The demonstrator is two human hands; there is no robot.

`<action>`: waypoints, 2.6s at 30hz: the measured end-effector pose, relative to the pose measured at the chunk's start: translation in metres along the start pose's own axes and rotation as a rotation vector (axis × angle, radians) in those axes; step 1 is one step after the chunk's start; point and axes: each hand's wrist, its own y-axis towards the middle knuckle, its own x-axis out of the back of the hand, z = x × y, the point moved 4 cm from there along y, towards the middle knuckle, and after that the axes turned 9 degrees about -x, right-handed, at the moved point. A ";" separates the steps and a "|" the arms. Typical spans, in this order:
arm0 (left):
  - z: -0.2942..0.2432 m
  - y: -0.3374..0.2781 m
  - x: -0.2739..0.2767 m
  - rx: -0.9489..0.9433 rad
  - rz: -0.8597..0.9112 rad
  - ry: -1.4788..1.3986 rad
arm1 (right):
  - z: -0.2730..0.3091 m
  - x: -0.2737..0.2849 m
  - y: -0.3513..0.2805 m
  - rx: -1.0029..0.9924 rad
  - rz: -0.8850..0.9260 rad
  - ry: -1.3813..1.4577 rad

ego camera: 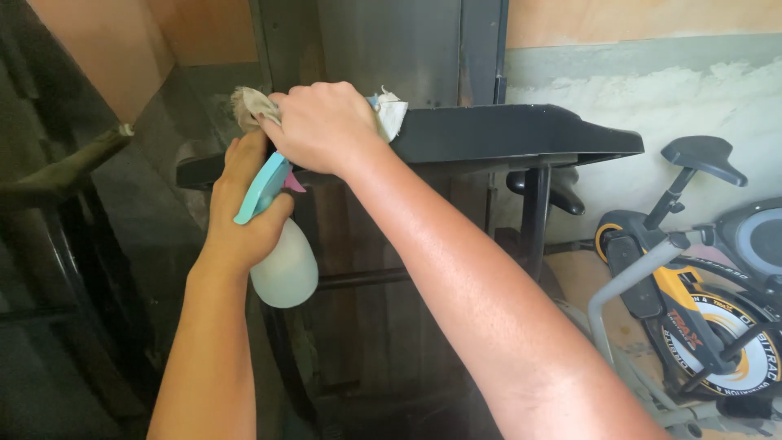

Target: Cleaning and sanitizing various gym machines, including a treadmill and elliptical, using a spray bottle and a cloth.

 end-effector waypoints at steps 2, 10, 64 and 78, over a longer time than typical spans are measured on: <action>0.008 -0.001 0.000 -0.076 -0.016 0.026 | -0.005 -0.004 -0.001 0.020 -0.008 -0.008; 0.017 -0.008 0.012 0.019 0.032 -0.047 | -0.058 -0.008 -0.054 0.294 -0.472 0.238; -0.016 -0.148 -0.184 0.133 -0.095 0.241 | -0.304 -0.085 -0.188 -0.266 -0.999 0.277; 0.089 -0.261 -0.329 0.478 0.529 0.495 | -0.344 -0.358 -0.239 -0.484 -0.271 -0.164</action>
